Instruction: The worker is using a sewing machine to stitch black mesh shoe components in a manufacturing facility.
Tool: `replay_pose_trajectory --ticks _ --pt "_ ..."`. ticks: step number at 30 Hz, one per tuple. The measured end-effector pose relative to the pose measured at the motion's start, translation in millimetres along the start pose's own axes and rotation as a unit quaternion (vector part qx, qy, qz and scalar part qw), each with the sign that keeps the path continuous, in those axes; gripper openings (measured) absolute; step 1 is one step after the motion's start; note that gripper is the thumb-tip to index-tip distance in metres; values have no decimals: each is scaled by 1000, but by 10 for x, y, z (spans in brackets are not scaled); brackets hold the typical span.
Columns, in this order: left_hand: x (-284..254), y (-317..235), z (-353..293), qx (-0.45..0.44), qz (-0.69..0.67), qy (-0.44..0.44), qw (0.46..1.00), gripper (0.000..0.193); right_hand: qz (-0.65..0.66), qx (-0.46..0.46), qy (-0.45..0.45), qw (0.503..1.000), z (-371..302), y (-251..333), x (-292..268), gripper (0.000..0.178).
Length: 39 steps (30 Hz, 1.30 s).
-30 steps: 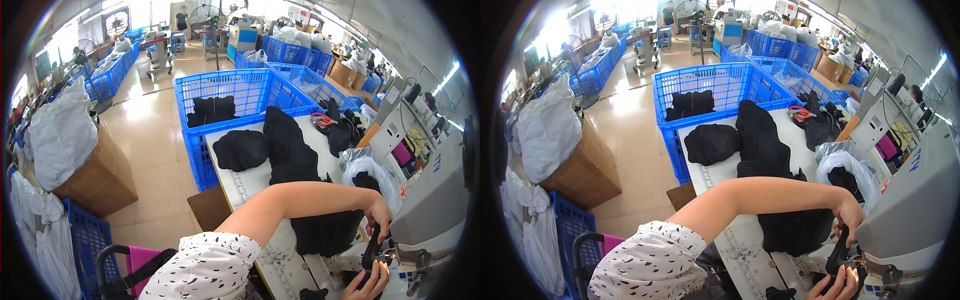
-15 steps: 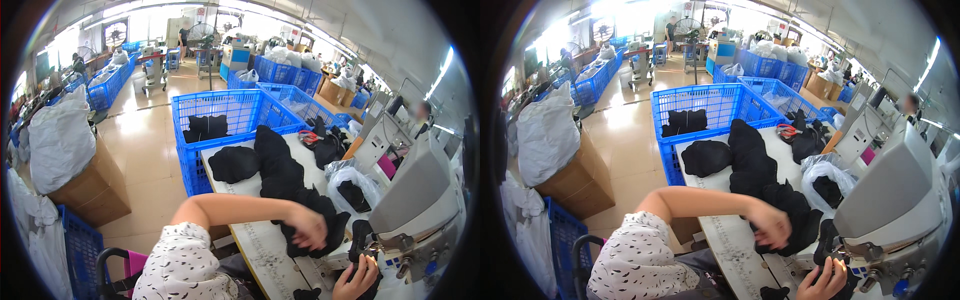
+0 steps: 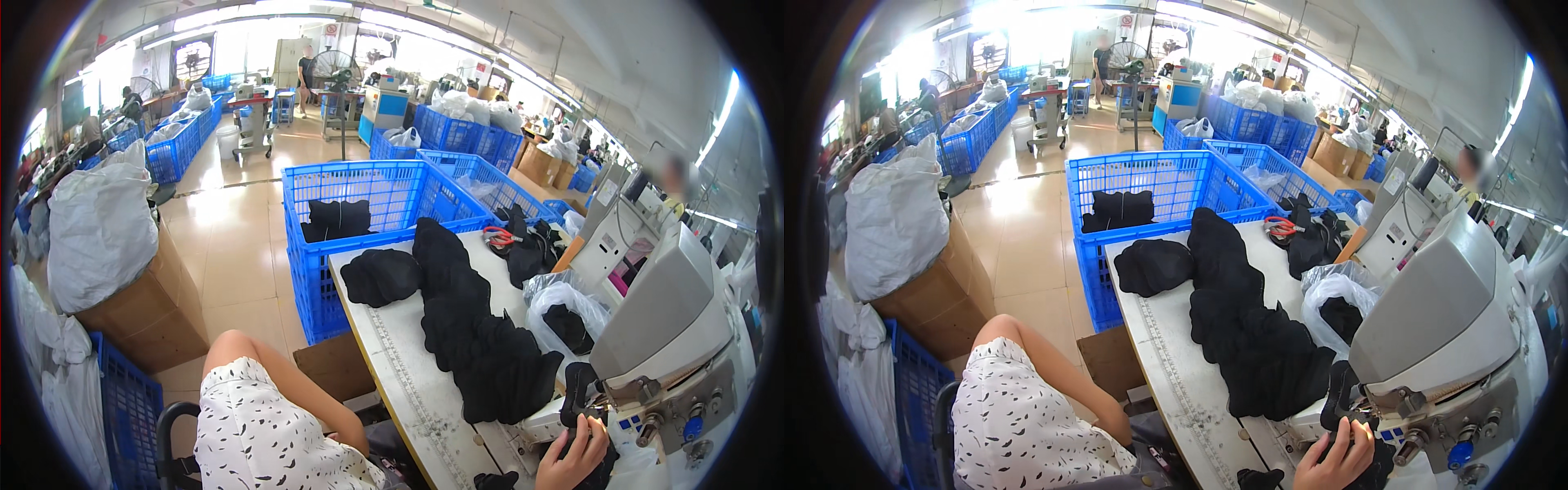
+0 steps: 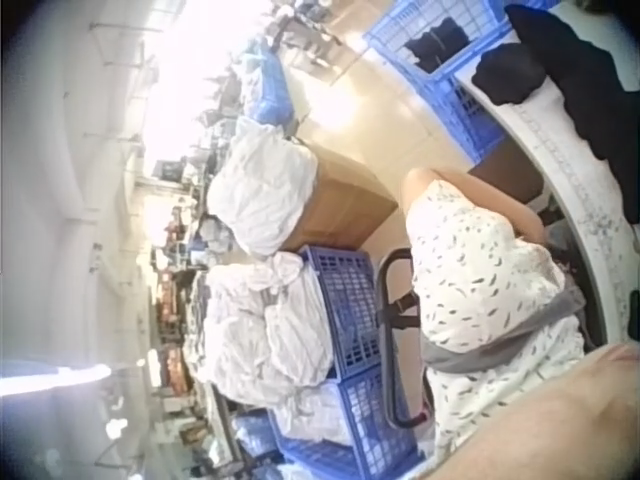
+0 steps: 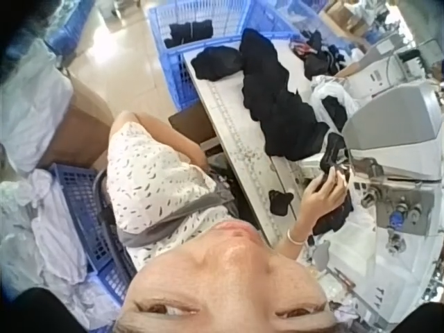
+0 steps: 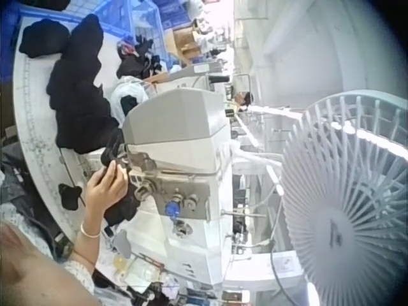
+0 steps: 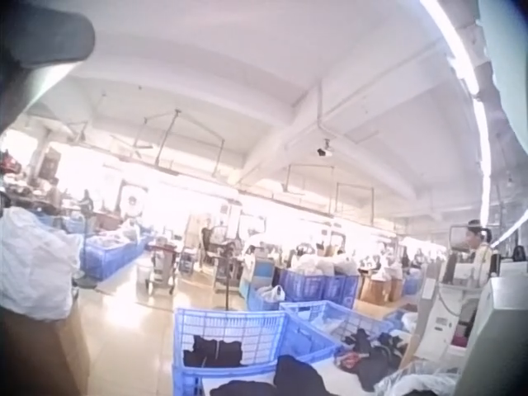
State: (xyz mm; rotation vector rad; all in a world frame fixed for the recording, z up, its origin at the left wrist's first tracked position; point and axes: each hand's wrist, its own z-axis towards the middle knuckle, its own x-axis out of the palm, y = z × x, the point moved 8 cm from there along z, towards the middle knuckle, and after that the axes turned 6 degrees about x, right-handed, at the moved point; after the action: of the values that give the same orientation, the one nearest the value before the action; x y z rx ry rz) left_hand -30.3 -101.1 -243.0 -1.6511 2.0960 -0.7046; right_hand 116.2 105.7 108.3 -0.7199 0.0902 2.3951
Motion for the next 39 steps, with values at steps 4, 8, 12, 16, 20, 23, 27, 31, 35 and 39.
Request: replay_pose_trajectory --ticks 4,8,12,16,20,23,27,31,35,39 --pt "6 41 90 -3 0 0 1000 39 2 -3 -3 1000 7 7 -16 20" --pt "10 52 97 -9 0 5 1000 40 4 -7 -3 1000 6 0 -23 20" --pt "5 47 132 -14 0 9 1000 41 3 -8 -3 1000 -10 -13 -19 20" --pt "-16 32 159 -13 -5 8 1000 42 -8 -7 -3 1000 -29 -14 -7 21" --pt "-21 15 176 -7 -12 5 1000 43 -7 -3 1 1000 -31 -13 -3 22" --pt "-16 20 185 -5 -13 2 1000 44 -9 -1 1 1000 -27 -9 -11 22" --pt "-8 18 202 -5 -10 2 1000 44 -8 -1 3 1000 -22 -7 -14 22" --pt "-37 9 220 -10 -7 -4 1000 45 1 -12 -14 1000 -17 -2 -26 21" --pt "-61 -30 223 -3 -3 -7 1000 46 2 -13 -13 1000 -16 1 -22 20" --pt "-81 -106 182 8 -7 -11 1000 47 4 -17 -13 1000 -27 5 -19 21"
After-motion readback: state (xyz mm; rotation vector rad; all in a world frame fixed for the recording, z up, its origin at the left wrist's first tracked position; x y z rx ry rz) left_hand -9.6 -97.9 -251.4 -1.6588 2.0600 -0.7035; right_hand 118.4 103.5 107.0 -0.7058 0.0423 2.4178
